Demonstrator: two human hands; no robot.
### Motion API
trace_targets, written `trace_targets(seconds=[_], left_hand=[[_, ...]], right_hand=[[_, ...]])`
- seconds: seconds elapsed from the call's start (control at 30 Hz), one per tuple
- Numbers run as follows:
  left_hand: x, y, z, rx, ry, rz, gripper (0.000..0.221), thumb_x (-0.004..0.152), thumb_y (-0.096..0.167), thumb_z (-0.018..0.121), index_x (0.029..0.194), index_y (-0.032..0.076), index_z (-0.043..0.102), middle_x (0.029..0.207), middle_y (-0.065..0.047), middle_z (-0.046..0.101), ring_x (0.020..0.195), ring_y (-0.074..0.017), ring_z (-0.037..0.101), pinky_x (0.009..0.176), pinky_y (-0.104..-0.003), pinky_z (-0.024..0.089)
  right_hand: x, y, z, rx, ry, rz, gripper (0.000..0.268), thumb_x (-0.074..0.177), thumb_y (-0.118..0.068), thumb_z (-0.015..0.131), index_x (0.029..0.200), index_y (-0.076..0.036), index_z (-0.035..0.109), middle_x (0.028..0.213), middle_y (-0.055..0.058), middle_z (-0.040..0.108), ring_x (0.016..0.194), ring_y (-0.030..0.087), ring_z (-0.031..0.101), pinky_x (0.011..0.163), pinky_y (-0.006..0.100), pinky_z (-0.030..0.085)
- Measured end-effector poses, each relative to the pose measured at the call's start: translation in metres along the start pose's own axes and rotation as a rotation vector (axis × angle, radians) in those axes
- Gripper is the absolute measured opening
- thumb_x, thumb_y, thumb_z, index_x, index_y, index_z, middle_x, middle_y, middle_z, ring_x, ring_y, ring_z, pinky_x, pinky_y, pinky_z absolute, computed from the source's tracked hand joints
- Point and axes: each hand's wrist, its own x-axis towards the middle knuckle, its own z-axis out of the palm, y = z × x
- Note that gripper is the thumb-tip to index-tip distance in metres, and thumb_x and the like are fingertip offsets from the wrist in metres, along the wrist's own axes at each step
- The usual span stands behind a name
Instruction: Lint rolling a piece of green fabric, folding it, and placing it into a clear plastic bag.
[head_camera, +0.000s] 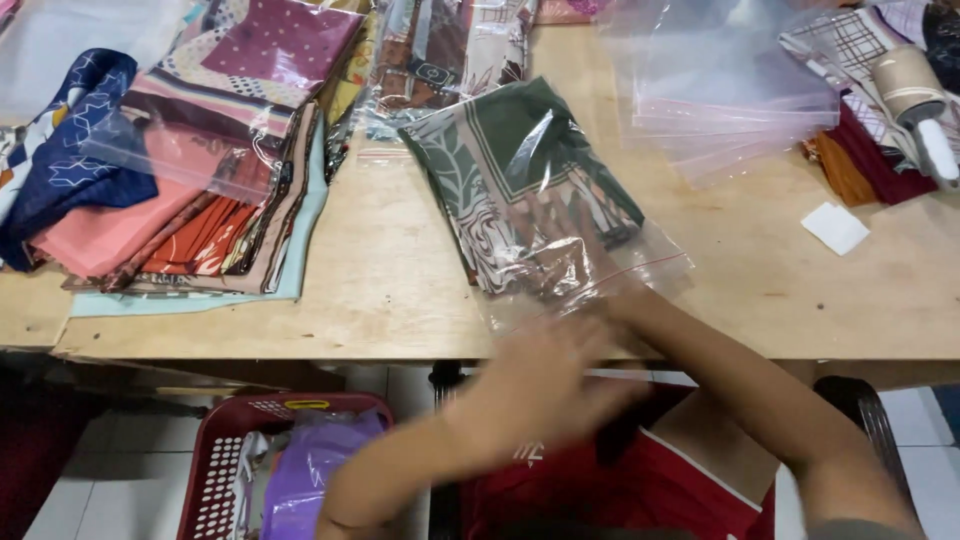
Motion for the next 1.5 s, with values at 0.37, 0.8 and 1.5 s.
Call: trace_targets(seconds=[0.37,0.8,1.5], left_hand=[[0.084,-0.228,-0.050,0.538,-0.166,-0.691,0.110,0.069,0.093,0.003,0.164,0.039,-0.004,0.172,-0.005,-0.013,0.152,-0.0492,-0.016,0.117,-0.073,-0.010],[0.086,-0.244,-0.028,0.517,-0.206,-0.725,0.109,0.070,0.094,0.005,0.164,0.040,-0.001,0.171,-0.006,-0.016,0.152,-0.0476,-0.020,0.116,-0.069,-0.015],[0.083,-0.250,-0.020,0.581,-0.143,-0.668,0.114,0.071,0.100,0.015,0.166,0.037,0.011,0.172,-0.006,0.001,0.152,-0.0487,-0.008,0.118,-0.073,-0.001]], right_hand=[[0.039,0.028,-0.151,0.372,-0.118,0.202,0.049,0.107,-0.046,0.048,0.129,-0.005,0.064,0.083,0.011,0.070,0.061,0.021,0.064,0.057,0.034,0.056],[0.136,0.105,0.013,0.299,-0.307,0.200,0.082,0.099,-0.071,0.018,0.165,-0.028,-0.006,0.173,0.003,-0.013,0.158,0.028,-0.012,0.127,0.058,-0.005],[0.108,0.108,0.029,0.159,0.091,-0.028,0.061,0.114,-0.038,0.045,0.163,-0.002,0.037,0.166,0.023,0.029,0.154,0.039,0.018,0.123,0.057,0.006]])
